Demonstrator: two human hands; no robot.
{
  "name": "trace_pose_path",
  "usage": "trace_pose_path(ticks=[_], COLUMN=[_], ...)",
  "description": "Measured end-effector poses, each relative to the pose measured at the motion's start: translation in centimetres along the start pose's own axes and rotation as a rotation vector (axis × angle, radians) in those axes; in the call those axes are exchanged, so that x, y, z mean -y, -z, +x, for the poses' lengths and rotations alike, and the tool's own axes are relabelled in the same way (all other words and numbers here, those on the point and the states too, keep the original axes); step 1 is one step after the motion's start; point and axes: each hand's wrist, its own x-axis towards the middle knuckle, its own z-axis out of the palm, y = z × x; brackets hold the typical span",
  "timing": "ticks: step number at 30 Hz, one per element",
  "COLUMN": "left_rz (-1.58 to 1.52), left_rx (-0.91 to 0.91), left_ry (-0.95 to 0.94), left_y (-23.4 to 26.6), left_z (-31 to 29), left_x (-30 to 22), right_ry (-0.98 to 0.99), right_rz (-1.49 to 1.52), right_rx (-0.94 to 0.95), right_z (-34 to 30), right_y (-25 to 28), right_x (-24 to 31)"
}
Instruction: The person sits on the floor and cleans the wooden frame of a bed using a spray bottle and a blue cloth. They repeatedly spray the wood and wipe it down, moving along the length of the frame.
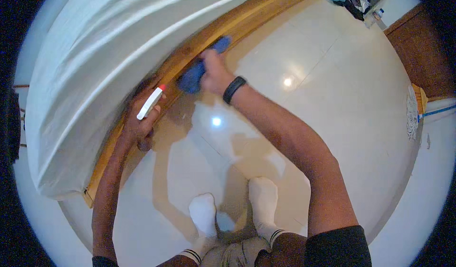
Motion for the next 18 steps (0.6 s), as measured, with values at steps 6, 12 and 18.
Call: trace_pose_path(ticks=[6, 12, 18], left_rz=[-0.061, 0.031, 0.096], left_rx=[0.010, -0.049, -0.043], left_ry=[0.021, -0.070, 0.051], left_y=[-0.3, -0.3, 0.5], left_z=[0.4, 0.1, -0.6], left_x=[0.2, 0.4, -1.5], right_ry=[0.185, -0.152, 0.064], right_rz=[-0.103, -0.189, -0.152], right_rx=[-0.113, -0.056, -0.057], right_z=[0.3, -2.6, 0.8], right_y=[1.5, -1.2, 1.5], right_x=[1.3, -7.3, 0.5])
